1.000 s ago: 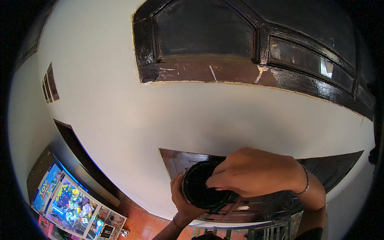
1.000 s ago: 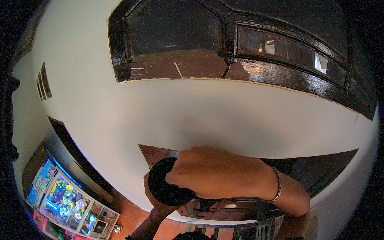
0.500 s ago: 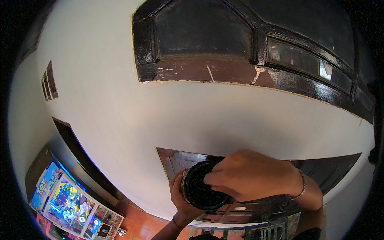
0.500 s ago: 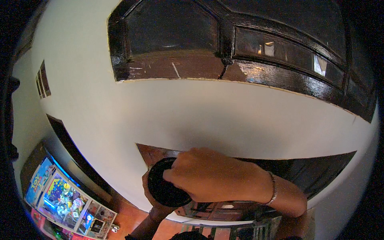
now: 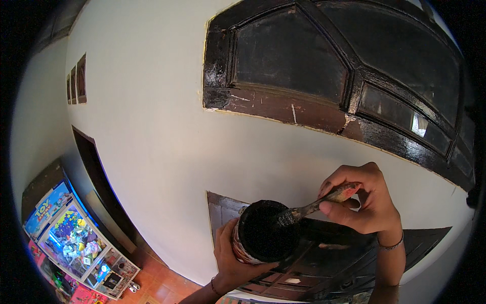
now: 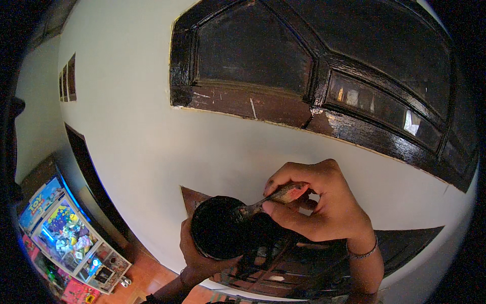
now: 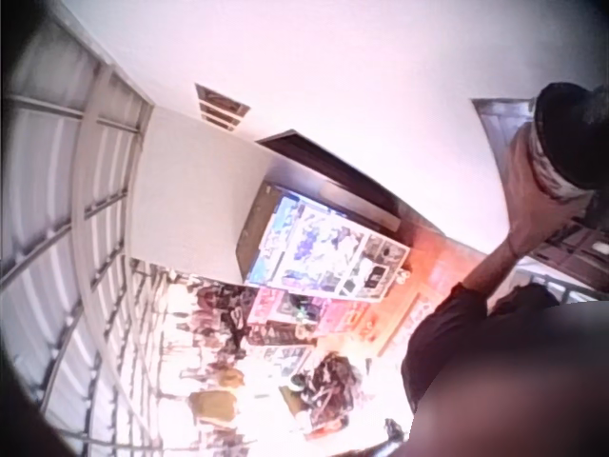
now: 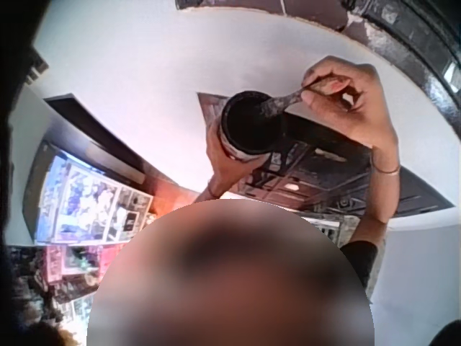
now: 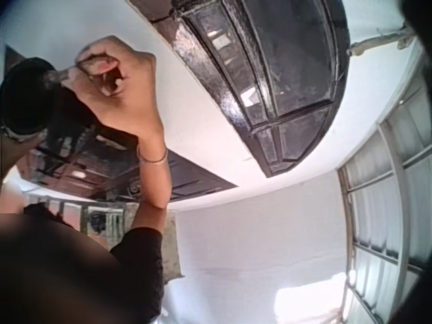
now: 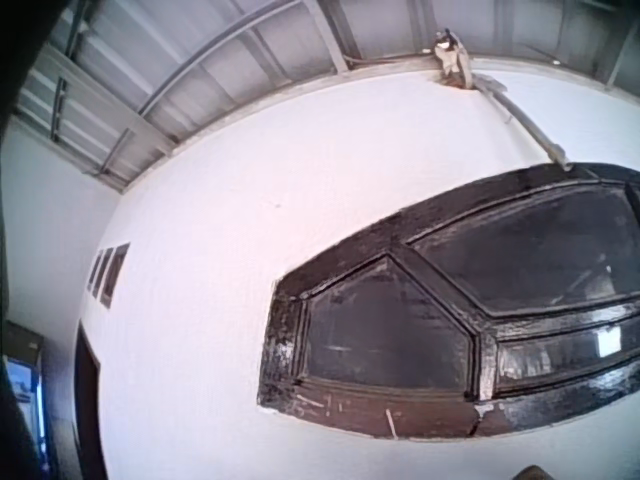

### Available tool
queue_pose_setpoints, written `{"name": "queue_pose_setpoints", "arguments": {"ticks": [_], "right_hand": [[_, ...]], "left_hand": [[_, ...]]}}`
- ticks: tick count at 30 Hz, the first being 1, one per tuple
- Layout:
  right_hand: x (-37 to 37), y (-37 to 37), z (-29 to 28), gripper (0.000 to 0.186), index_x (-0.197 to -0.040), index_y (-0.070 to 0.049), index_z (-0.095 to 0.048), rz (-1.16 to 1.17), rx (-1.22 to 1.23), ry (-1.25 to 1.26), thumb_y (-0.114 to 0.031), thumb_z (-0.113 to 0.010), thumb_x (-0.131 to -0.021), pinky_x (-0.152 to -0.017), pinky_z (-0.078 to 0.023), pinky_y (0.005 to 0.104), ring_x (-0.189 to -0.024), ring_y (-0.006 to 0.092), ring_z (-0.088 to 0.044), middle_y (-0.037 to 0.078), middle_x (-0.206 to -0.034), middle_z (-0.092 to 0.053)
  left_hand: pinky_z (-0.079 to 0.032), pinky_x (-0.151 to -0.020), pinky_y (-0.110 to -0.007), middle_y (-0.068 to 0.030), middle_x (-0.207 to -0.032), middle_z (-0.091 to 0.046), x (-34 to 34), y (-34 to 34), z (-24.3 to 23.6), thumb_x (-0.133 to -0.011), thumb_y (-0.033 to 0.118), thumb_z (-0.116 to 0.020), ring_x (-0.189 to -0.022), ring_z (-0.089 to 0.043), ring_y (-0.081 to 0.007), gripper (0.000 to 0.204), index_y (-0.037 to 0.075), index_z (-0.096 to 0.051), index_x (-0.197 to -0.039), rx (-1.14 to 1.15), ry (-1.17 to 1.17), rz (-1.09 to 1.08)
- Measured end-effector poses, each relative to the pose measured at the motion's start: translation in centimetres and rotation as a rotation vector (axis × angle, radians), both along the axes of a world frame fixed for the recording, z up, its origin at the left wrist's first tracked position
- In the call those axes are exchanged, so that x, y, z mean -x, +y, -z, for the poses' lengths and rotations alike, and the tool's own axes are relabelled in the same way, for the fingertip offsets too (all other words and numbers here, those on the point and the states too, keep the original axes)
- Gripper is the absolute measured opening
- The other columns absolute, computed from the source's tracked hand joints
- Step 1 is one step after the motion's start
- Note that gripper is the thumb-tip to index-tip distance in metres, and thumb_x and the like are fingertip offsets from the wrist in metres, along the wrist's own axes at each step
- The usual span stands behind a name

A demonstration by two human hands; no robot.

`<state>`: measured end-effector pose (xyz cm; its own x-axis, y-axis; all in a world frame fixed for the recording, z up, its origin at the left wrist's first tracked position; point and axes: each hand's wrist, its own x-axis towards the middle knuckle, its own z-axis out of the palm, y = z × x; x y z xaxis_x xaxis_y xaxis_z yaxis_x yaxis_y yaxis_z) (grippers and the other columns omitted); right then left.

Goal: The person paints a dark wooden window frame with black paint using a brush. They repeatedly dip the brush into a paint can and apply paint to the frame's edges and panels, working methodically across the surface.

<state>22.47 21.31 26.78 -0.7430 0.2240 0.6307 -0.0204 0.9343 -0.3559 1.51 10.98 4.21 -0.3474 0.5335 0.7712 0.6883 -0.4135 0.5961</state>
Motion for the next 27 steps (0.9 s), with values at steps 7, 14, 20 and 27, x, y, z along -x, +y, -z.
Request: {"name": "queue_pose_setpoints", "arguments": {"ticks": [7,14,20,27], "right_hand": [[-0.2,0.2,-0.1,0.016,-0.092,-0.004,-0.073,-0.042,0.078,0.068,-0.007,-0.085,-0.082,-0.048,-0.036,0.0199,-0.054,0.0023,-0.054,0.001,-0.071,-0.069],[-0.4,0.4,-0.3,0.016,-0.092,-0.003,-0.073,-0.022,0.044,0.072,-0.006,-0.085,-0.082,-0.049,-0.036,0.0189,-0.055,0.0012,-0.054,0.000,-0.074,-0.070],[-0.8,0.6,-0.6,0.016,-0.093,-0.002,-0.073,-0.030,0.053,0.064,-0.006,-0.085,-0.082,-0.050,-0.037,0.0189,-0.058,0.0013,-0.056,0.001,-0.078,-0.072],[-0.8,0.3,-0.3,0.015,-0.094,-0.004,-0.073,-0.084,0.004,-0.064,-0.006,-0.084,-0.083,-0.051,-0.041,0.0219,-0.062,0.0062,-0.064,0.002,-0.079,-0.072]], "left_hand": [[-0.049,-0.104,-0.050,-0.0228,-0.135,-0.050,0.0,-0.2,-0.6,-0.056,0.045,-0.102,-0.125,-0.056,-0.0394,0.124,-0.007,-0.036,-0.148,0.024,-0.028,-0.006],[-0.050,-0.104,-0.052,-0.0239,-0.136,-0.049,0.0,0.0,-0.9,-0.057,0.044,-0.102,-0.125,-0.057,-0.0411,0.122,-0.007,-0.037,-0.147,0.009,-0.013,-0.006],[-0.053,-0.101,-0.051,-0.0242,-0.136,-0.050,-0.2,0.2,-1.5,-0.057,0.044,-0.101,-0.121,-0.061,-0.0409,0.118,-0.008,-0.041,-0.145,-0.004,0.000,-0.021],[-0.053,-0.101,-0.048,-0.0223,-0.132,-0.052,-0.6,0.5,-1.3,-0.056,0.046,-0.103,-0.120,-0.061,-0.0399,0.120,-0.007,-0.041,-0.144,0.016,-0.016,-0.056]]}}
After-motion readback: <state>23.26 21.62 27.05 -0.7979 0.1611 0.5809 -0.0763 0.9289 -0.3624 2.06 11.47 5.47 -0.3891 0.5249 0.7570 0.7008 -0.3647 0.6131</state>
